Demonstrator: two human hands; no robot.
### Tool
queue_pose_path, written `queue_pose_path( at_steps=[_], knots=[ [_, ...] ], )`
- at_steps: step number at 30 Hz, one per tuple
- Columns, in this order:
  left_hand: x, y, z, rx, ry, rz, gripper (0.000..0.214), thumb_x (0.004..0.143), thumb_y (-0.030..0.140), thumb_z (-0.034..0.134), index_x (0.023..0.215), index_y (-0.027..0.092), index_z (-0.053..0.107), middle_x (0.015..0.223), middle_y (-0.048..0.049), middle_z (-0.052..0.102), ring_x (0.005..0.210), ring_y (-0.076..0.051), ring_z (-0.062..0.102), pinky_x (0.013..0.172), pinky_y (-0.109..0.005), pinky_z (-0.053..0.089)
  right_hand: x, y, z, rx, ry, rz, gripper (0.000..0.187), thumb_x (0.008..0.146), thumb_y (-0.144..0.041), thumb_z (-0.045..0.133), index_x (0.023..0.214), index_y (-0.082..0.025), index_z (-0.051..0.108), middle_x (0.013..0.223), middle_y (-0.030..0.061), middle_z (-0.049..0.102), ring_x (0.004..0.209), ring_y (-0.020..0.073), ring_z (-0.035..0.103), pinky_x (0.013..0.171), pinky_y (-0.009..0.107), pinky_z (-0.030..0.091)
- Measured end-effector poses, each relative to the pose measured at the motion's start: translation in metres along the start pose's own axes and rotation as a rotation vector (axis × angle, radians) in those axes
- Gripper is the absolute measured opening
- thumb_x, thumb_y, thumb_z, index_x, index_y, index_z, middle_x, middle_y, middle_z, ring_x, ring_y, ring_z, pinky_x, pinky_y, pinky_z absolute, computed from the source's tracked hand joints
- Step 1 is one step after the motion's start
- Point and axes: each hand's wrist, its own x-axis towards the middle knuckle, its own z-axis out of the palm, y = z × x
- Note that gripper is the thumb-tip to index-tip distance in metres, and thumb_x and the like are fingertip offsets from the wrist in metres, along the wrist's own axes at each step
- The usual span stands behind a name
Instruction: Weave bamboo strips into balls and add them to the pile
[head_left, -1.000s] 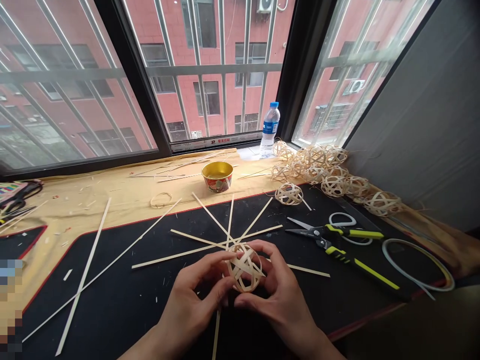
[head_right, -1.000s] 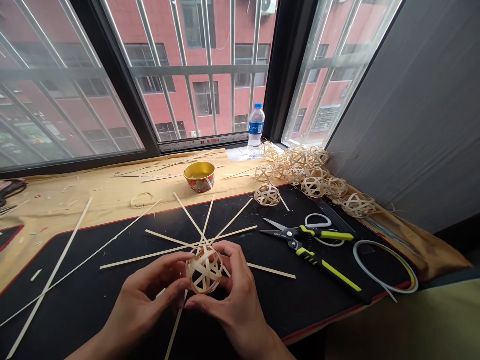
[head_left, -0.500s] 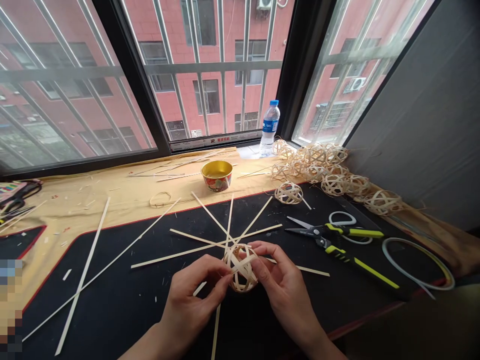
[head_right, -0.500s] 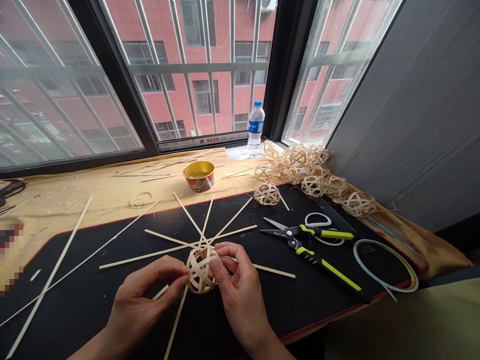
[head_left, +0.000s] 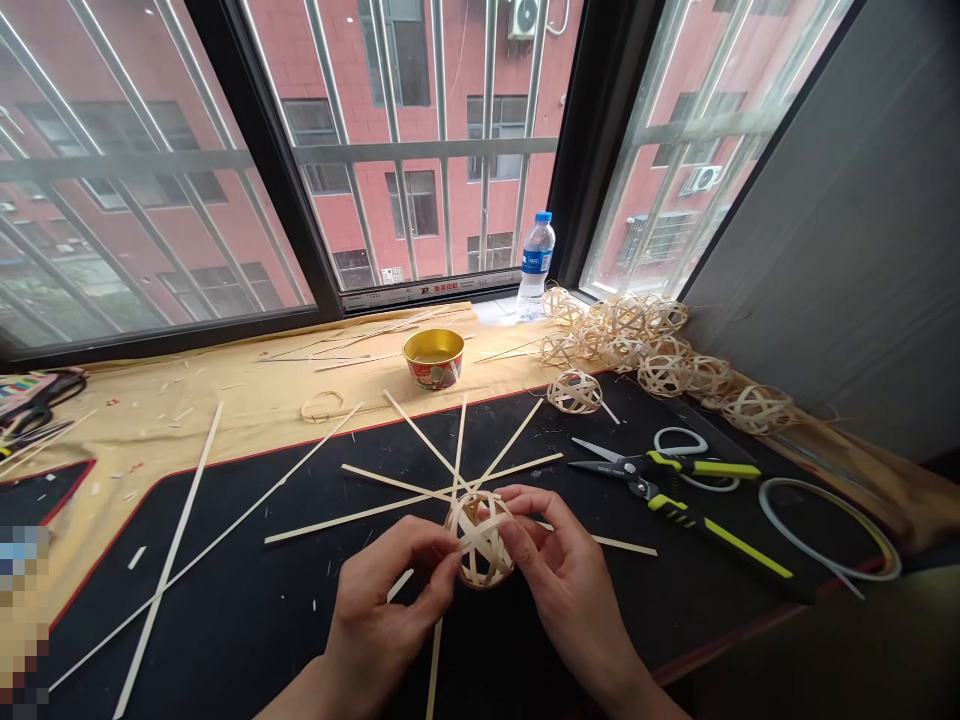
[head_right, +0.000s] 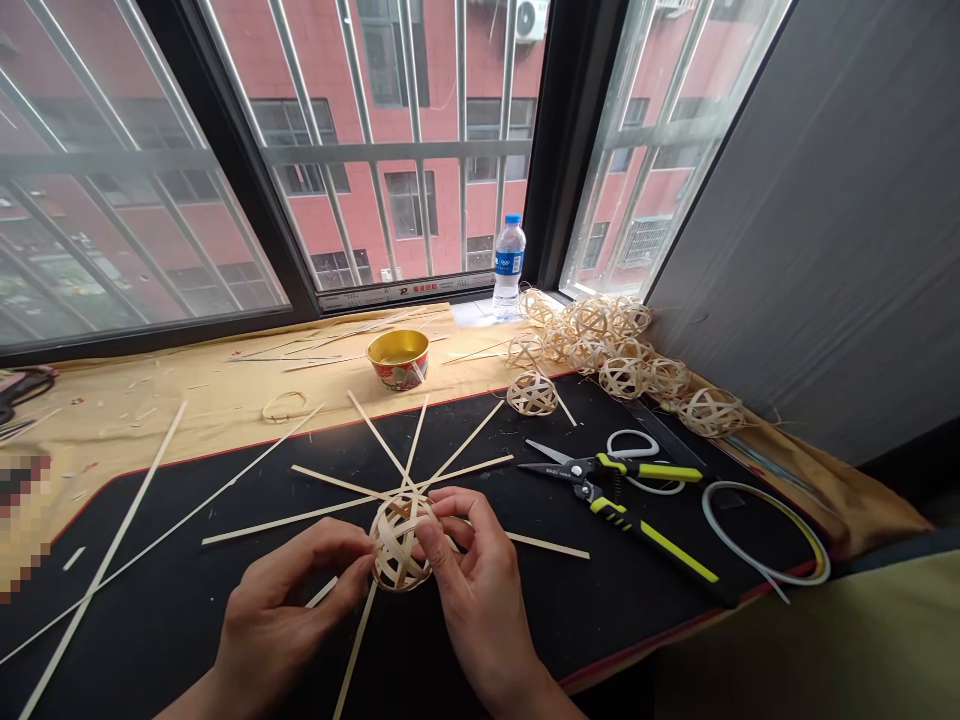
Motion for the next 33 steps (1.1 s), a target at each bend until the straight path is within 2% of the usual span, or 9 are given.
queue_pose_path(
  at_steps=[8,13,24,28,33],
  knots=[
    [0.002,0.001,0.000,0.056,0.084,0.022,0.015,0.080,0.008,0.063,0.087,0.021,0.063,0.077,0.0044,0.067,0.066,-0.007,0.066,0.063,-0.011,0.054,0.001,0.004,0.005,-0.073,0.030,-0.113,0.015,0.085,-0.035,0.062,0.089,-0.021,0.057,0.109,0.0056,0.056,0.091,0.0156,0.065,0.070,0.022,0.058],
    [0.001,0.001,-0.001,0.063,0.079,0.037,0.011,0.081,0.010,0.063,0.084,0.020,0.064,0.076,0.0035,0.067,0.068,-0.008,0.066,0.065,-0.011,0.054,0.001,0.007,0.006,-0.094,0.045,-0.153,0.012,0.086,-0.032,0.061,0.089,-0.022,0.057,0.110,0.0049,0.054,0.094,0.0152,0.064,0.073,0.023,0.058],
    [0.001,0.003,-0.002,0.081,0.079,0.022,0.009,0.082,0.012,0.063,0.083,0.021,0.064,0.075,0.0035,0.067,0.067,-0.008,0.065,0.064,-0.012,0.053,0.003,0.002,0.004,-0.043,0.027,-0.108,0.017,0.084,-0.035,0.063,0.087,-0.019,0.059,0.111,0.0066,0.056,0.089,0.0163,0.065,0.070,0.025,0.059],
    [0.004,0.006,-0.003,0.079,0.075,0.010,0.007,0.082,0.012,0.063,0.082,0.019,0.064,0.073,0.0014,0.067,0.066,-0.011,0.066,0.063,-0.015,0.054,0.004,-0.003,0.005,0.003,-0.027,-0.050,0.020,0.085,-0.037,0.061,0.094,-0.019,0.056,0.108,0.0071,0.059,0.093,0.0193,0.066,0.068,0.025,0.059],
    [0.005,0.006,-0.004,0.051,0.063,0.009,0.008,0.081,0.011,0.063,0.081,0.019,0.065,0.072,0.0007,0.067,0.065,-0.011,0.066,0.063,-0.016,0.055,0.003,-0.005,0.006,0.021,-0.026,-0.036,0.022,0.084,-0.039,0.063,0.089,-0.019,0.055,0.108,0.0068,0.059,0.098,0.0211,0.065,0.068,0.024,0.058]
  ],
)
